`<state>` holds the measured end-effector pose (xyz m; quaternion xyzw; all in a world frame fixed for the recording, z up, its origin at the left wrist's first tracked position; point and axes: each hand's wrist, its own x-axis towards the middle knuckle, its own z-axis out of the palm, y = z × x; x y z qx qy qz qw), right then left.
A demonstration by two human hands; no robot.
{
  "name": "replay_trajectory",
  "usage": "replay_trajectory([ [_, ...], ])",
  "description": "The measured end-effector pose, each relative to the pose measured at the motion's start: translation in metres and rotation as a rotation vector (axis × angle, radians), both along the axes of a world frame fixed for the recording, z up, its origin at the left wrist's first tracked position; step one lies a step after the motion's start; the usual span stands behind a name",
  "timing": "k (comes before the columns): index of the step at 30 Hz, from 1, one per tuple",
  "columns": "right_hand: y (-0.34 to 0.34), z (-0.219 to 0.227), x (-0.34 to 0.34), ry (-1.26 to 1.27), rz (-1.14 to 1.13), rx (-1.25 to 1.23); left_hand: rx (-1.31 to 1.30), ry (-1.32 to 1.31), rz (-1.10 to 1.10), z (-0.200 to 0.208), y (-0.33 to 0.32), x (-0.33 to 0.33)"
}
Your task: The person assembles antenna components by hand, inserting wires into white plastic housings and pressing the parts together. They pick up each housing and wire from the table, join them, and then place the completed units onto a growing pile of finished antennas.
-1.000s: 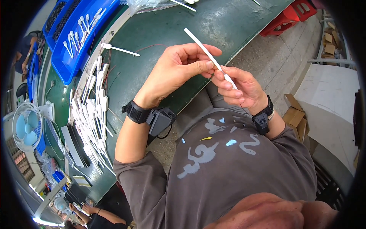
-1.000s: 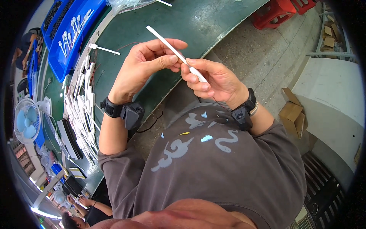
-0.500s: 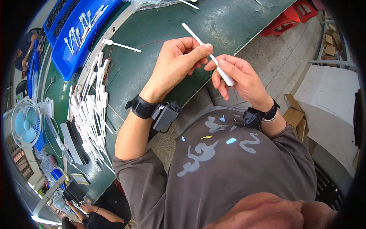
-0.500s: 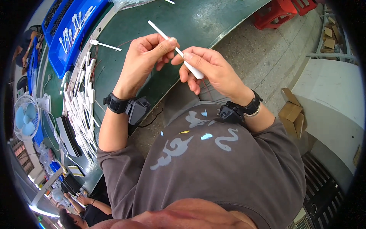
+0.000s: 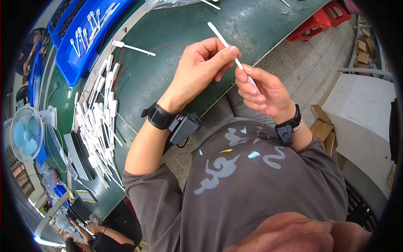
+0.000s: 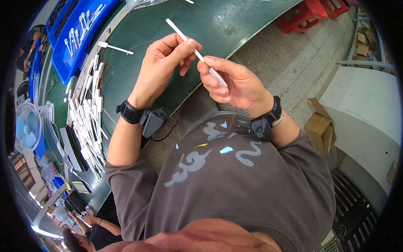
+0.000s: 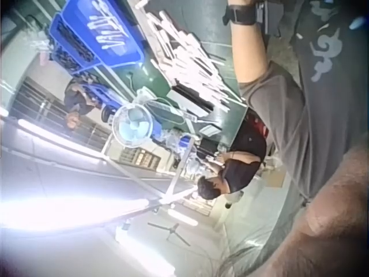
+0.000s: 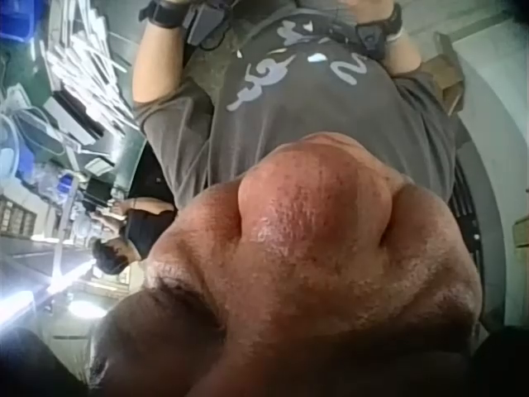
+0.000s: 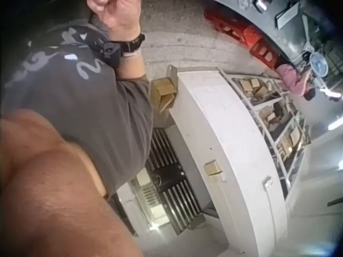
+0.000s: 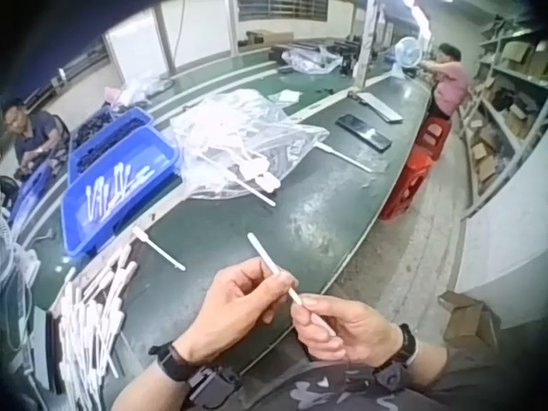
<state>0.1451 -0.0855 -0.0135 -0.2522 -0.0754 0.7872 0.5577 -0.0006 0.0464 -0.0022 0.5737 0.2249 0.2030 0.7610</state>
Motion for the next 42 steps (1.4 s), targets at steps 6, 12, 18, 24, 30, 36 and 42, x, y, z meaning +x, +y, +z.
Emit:
replay_trajectory([
  [6,0.002,0.013,-0.006,-0.129,-0.01,-0.064,0.035,-0.027,0.02,-0.007,0.001,0.0],
  [12,-0.002,0.015,-0.012,-0.811,-0.13,0.179,0.055,-0.085,0.178,-0.01,0.008,0.0],
  [18,-0.008,0.0,-0.005,-1.621,-0.317,0.412,0.198,-0.1,0.167,-0.004,0.0,-0.001],
  [24,-0.011,0.011,0.012,-1.766,-0.367,0.676,0.659,-0.165,-0.008,0.001,-0.005,0.001],
  [30,-0.023,0.025,0.017,-1.724,-0.317,0.798,0.752,-0.249,0.057,0.011,-0.028,-0.001],
  [36,-0.018,0.027,0.018,-1.575,-0.241,0.564,0.171,-0.174,0.095,-0.001,-0.035,0.001],
  [42,-0.02,0.018,0.02,-1.153,-0.527,0.452,0.035,-0.332,0.163,-0.004,-0.024,0.001],
])
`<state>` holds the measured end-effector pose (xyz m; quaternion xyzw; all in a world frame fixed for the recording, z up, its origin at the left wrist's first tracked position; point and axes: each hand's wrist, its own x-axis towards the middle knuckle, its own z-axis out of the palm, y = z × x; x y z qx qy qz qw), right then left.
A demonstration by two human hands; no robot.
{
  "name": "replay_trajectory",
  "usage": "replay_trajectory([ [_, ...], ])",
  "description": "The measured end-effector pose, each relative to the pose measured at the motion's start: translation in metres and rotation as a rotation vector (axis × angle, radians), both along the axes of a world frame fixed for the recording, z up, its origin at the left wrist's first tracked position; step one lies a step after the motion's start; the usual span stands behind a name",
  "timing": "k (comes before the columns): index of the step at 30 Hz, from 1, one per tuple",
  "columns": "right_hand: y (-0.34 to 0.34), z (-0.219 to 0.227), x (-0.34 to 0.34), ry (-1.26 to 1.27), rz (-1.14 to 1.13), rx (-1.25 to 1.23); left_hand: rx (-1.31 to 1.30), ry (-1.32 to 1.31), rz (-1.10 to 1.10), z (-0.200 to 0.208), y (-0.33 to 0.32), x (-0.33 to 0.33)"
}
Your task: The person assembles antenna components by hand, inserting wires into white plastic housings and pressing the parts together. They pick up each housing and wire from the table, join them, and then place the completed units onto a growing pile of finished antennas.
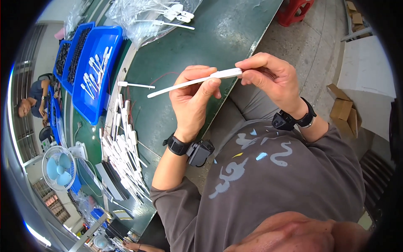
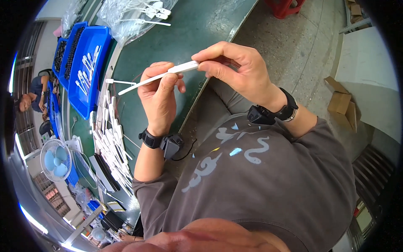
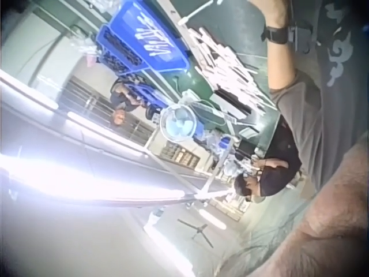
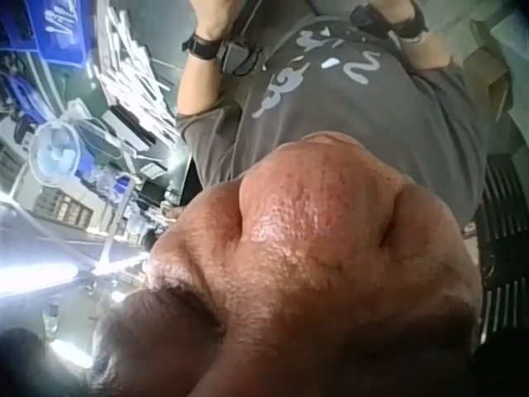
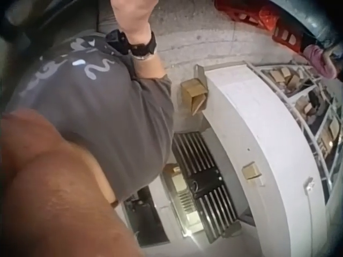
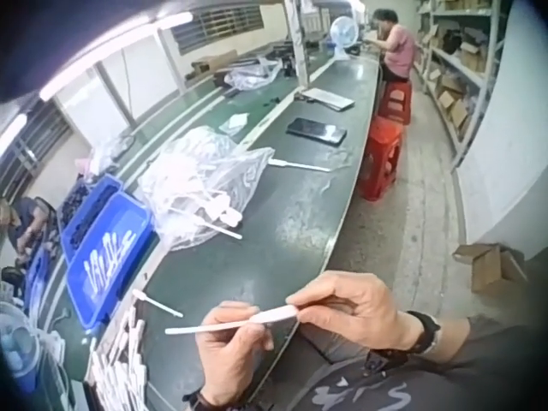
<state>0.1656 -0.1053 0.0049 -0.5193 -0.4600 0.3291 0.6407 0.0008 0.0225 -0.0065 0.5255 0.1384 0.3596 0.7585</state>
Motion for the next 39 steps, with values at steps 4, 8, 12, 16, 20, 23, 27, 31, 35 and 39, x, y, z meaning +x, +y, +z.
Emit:
replay_trajectory([
  [4,0.007,-0.003,-0.002,-0.177,-0.05,0.178,-0.02,-0.056,-0.035,0.001,-0.006,0.003],
  [8,0.011,0.001,-0.001,-0.299,-0.098,0.241,-0.166,0.144,-0.028,0.011,-0.01,0.003],
  [12,0.011,0.004,0.014,-0.62,-0.173,0.209,0.797,0.63,-0.075,0.024,-0.01,-0.008],
  [16,0.008,0.002,0.018,-0.693,-0.073,0.231,1.671,0.374,0.563,0.037,-0.005,0.007],
  [20,0.004,0.006,0.008,-0.586,-0.004,0.239,1.349,0.273,0.308,0.019,-0.005,0.004],
  [23,-0.001,0.013,0.004,-0.547,0.036,0.274,1.284,0.249,0.273,0.026,-0.013,0.0],
  [27,-0.006,0.021,-0.002,-0.549,0.062,0.345,1.288,0.216,0.262,0.039,-0.024,-0.007],
  [31,-0.013,0.018,-0.008,-0.516,0.084,0.408,1.326,0.17,0.301,0.044,-0.034,-0.009],
  [35,-0.006,0.012,-0.01,-0.526,0.036,0.367,1.321,0.179,0.325,0.035,-0.029,-0.005],
  [39,-0.005,-0.004,-0.009,-0.362,0.009,0.248,1.28,0.25,0.338,0.023,-0.026,0.003],
])
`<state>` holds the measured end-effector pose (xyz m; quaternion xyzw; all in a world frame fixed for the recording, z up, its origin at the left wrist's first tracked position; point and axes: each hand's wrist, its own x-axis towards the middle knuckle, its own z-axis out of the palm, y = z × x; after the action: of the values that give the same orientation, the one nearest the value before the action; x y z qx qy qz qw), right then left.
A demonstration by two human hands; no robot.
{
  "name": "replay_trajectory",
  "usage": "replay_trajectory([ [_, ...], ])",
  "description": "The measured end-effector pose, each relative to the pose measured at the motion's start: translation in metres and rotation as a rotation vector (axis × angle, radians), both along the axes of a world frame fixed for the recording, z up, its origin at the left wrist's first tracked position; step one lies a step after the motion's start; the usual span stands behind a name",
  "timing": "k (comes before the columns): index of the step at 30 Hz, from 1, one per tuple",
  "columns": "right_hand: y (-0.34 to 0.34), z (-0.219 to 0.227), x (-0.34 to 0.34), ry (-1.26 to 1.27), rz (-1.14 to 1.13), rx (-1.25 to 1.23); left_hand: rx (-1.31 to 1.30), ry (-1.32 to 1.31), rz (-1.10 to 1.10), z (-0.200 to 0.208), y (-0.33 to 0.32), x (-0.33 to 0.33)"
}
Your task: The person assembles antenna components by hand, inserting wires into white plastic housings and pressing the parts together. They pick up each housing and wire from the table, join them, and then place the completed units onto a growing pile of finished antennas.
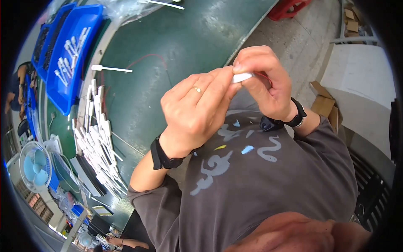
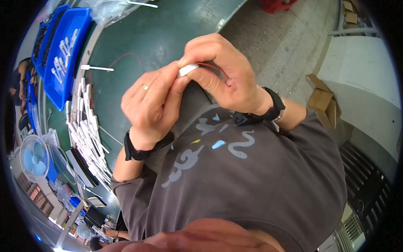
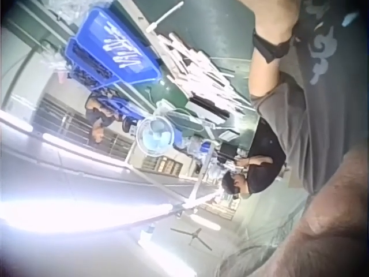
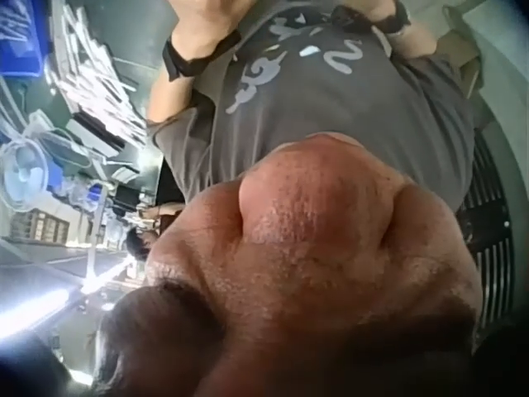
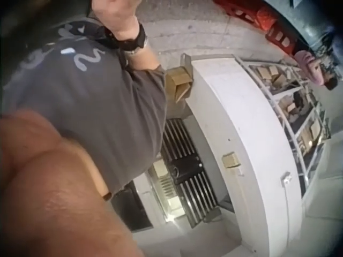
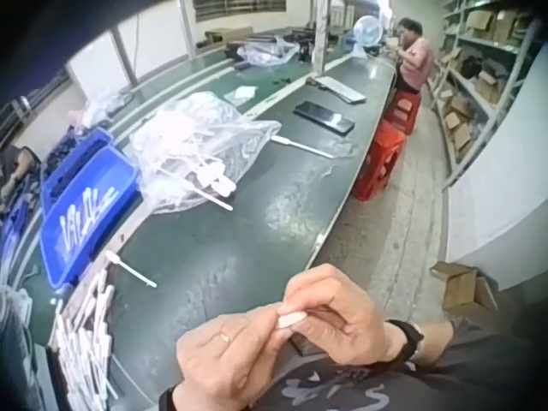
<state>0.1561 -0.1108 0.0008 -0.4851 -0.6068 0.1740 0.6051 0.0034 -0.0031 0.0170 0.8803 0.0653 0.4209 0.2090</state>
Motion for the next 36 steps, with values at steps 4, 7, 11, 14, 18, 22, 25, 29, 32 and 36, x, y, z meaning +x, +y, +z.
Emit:
replay_trajectory([
  [4,0.012,-0.005,-0.002,0.107,-0.04,-0.106,-0.127,0.045,0.023,-0.013,0.01,0.001],
  [7,0.015,-0.003,0.003,0.115,-0.058,-0.126,-0.231,0.07,-0.003,-0.018,0.015,0.004],
  [11,0.02,0.002,0.005,0.119,-0.024,-0.122,-0.636,0.098,-0.161,-0.015,0.014,0.002],
  [14,0.023,0.005,0.006,0.136,0.021,-0.137,-1.236,0.114,-0.379,-0.011,0.016,-0.002],
  [18,0.021,0.009,0.014,0.532,0.22,-0.271,-1.911,0.175,-0.82,0.004,0.029,-0.007],
  [22,0.018,0.007,0.017,0.595,0.318,-0.394,-1.673,0.297,-0.514,0.016,0.02,-0.005],
  [25,0.016,-0.001,0.011,0.642,0.222,-0.28,-1.49,0.365,-0.288,0.018,0.013,-0.005],
  [29,0.019,-0.002,0.004,0.466,0.203,-0.09,-0.348,0.122,-0.037,-0.005,0.004,-0.001],
  [32,0.019,0.002,-0.002,0.329,0.154,-0.032,-0.28,0.114,0.011,0.001,0.0,-0.006],
  [36,0.023,-0.002,-0.009,0.254,0.091,0.014,-0.292,0.092,0.03,-0.004,-0.002,-0.003],
])
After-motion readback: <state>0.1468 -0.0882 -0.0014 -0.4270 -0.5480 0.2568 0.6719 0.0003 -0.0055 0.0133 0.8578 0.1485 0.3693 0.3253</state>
